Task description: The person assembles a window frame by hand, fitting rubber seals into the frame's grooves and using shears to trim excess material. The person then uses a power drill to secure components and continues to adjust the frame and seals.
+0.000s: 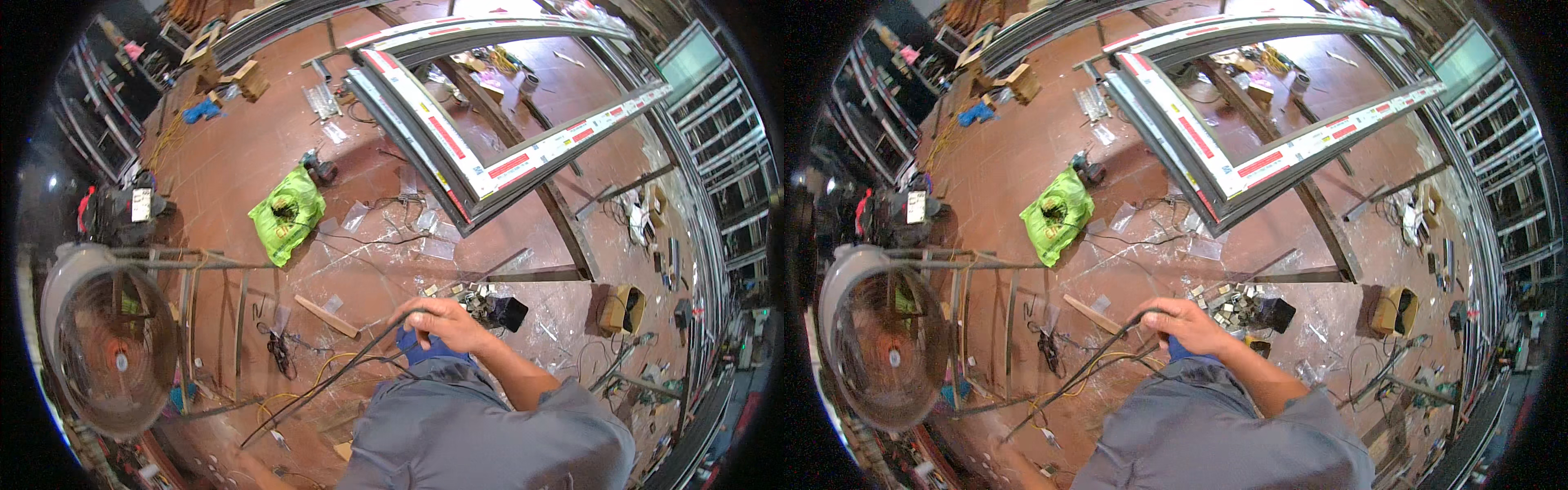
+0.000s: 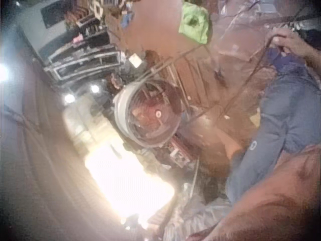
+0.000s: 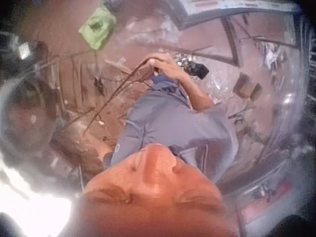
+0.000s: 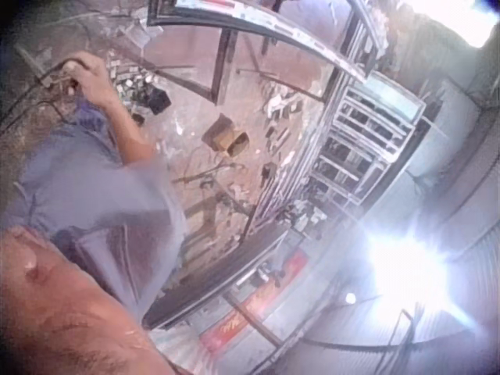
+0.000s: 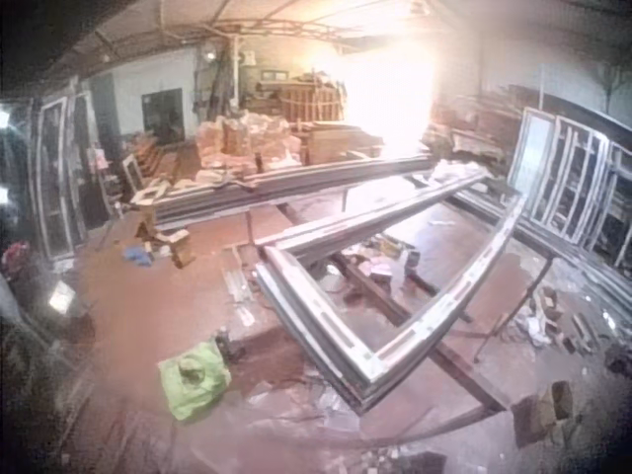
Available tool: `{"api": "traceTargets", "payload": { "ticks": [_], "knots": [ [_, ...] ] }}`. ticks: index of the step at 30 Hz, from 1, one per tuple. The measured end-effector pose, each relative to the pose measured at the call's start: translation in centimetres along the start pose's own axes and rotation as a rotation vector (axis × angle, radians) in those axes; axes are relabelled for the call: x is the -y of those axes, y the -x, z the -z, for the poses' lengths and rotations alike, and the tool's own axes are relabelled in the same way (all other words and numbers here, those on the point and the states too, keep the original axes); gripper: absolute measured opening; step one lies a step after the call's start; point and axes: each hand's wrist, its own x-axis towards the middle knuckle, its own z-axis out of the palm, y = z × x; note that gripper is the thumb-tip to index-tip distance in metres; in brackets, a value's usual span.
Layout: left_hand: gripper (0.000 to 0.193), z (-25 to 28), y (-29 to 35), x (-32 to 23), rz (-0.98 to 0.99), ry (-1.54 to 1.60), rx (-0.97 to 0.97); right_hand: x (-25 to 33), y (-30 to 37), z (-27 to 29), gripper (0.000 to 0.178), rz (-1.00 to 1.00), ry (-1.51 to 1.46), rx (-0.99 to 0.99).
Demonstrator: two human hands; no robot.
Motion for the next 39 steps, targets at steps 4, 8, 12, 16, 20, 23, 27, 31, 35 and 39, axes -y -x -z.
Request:
{"api": "traceTargets", "payload": {
  "ticks": [4, 8, 12, 16, 20, 23, 27, 31, 35, 39],
  "knots": [
    [0.023, -2.7, -7.2, -4.6, 0.513, 0.272, 0.007, 1.3, -3.9, 4.7, 0.024, 0.109, 0.221, -0.183],
    [0.026, -13.4, -8.0, -8.3, 0.637, 0.678, 0.368, 3.6, -5.5, 6.4, 0.024, -0.001, 0.199, -0.320],
    [0.025, -27.5, -4.3, -22.0, 0.410, 0.450, 0.750, 3.3, -7.1, 5.8, 0.026, -0.076, 0.174, -0.384],
    [0.023, -37.0, -4.1, -32.9, 0.175, 0.335, 1.328, 3.1, -9.9, 5.0, 0.025, 0.006, 0.264, -0.476],
    [0.030, -44.2, -3.9, -43.2, -0.135, 0.234, 1.604, 3.2, -12.7, 4.2, 0.024, 0.156, 0.674, -0.705],
    [0.039, -50.8, -5.5, -45.5, -0.389, 0.086, 1.628, 5.0, -13.7, 3.4, 0.019, 0.127, 0.704, -0.864],
    [0.037, -53.7, -9.0, -52.4, -0.626, 0.028, 1.523, 5.9, -14.5, 3.4, 0.011, 0.254, 0.712, -1.216],
    [0.031, -55.9, -9.6, -52.8, -0.389, 0.234, 1.558, 7.1, -14.4, 5.8, 0.015, 0.258, 0.800, -1.468],
    [0.036, -57.5, -8.1, -49.2, -0.468, 0.091, 1.565, 7.9, -14.3, 11.1, 0.025, 0.157, 0.940, -1.479],
    [0.043, -58.1, -5.3, -49.0, -0.392, -0.066, 1.779, 11.5, -20.9, 14.7, 0.030, 0.375, 1.152, -1.278]
  ]
}}
